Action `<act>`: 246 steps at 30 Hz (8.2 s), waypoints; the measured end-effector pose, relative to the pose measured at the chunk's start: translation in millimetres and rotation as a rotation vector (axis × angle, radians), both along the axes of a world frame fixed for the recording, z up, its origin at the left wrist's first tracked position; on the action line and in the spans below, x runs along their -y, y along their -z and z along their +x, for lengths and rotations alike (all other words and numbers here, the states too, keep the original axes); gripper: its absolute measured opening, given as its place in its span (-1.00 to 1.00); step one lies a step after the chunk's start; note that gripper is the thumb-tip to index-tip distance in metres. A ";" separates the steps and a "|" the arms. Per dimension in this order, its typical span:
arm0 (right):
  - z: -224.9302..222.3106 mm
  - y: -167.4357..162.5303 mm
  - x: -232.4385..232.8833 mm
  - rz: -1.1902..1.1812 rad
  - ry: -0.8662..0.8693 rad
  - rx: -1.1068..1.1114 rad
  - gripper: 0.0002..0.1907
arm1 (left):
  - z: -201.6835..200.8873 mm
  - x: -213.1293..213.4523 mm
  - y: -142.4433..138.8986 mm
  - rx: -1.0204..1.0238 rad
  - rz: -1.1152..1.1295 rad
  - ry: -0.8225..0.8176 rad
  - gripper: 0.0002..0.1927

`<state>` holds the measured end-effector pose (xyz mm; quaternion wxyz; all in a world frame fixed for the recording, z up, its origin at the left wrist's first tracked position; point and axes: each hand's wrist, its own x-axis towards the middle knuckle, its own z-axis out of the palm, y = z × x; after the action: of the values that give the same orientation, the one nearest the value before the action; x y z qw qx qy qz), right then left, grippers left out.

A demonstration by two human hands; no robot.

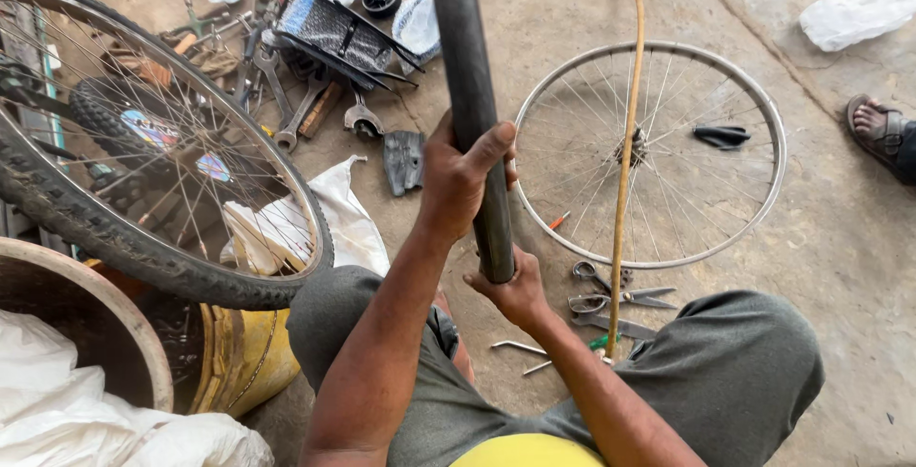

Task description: The person removes an inner tube from a bicycle tire, inflates it using a hose to check for leaks, and then reassembles the tire onto the wheel rim using tire levers.

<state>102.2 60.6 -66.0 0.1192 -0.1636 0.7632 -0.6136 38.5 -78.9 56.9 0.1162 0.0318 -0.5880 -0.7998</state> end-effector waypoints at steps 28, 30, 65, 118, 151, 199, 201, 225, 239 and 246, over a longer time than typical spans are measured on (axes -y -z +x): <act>-42.7 -55.7 -8.3 0.090 -0.045 0.146 -0.50 | -7.3 -5.4 11.2 -0.025 0.204 0.044 -0.35; -46.1 -58.0 -12.6 0.057 -0.048 0.224 -0.47 | -5.0 -9.8 9.4 -0.019 0.227 0.060 -0.34; -18.6 -7.9 -30.1 0.163 -0.015 0.033 -0.58 | -15.3 -3.2 -0.7 -0.110 0.264 0.053 -0.32; -31.4 86.8 -50.7 0.899 -0.042 -0.574 -0.90 | -13.1 -21.8 189.5 0.707 0.101 -0.544 -0.45; -105.6 51.6 -82.1 0.673 0.219 -0.597 -0.84 | -35.8 -34.0 120.1 0.119 0.636 0.038 -0.57; -68.3 -3.6 -117.4 0.478 0.246 -0.606 -0.77 | -14.7 -65.0 100.0 0.253 0.484 0.567 -0.62; -70.8 3.0 -122.0 0.501 0.253 -0.586 -0.78 | -14.9 -68.3 100.6 0.247 0.465 0.560 -0.63; -78.7 -17.0 -137.1 0.418 0.078 -0.142 -0.71 | -11.5 -82.7 127.0 0.280 0.358 0.393 -0.69; -77.6 -25.1 -135.9 0.428 0.093 -0.141 -0.71 | -12.6 -86.3 96.2 0.270 0.263 0.485 -0.49; -77.7 -37.9 -141.2 0.499 0.064 -0.106 -0.72 | -9.5 -90.7 101.5 0.230 0.286 0.459 -0.57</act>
<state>24.4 201.8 -28.1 0.0962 -0.1367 0.9011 -0.4002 29.0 11.8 -44.5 -0.1408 0.0047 -0.4706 -0.8710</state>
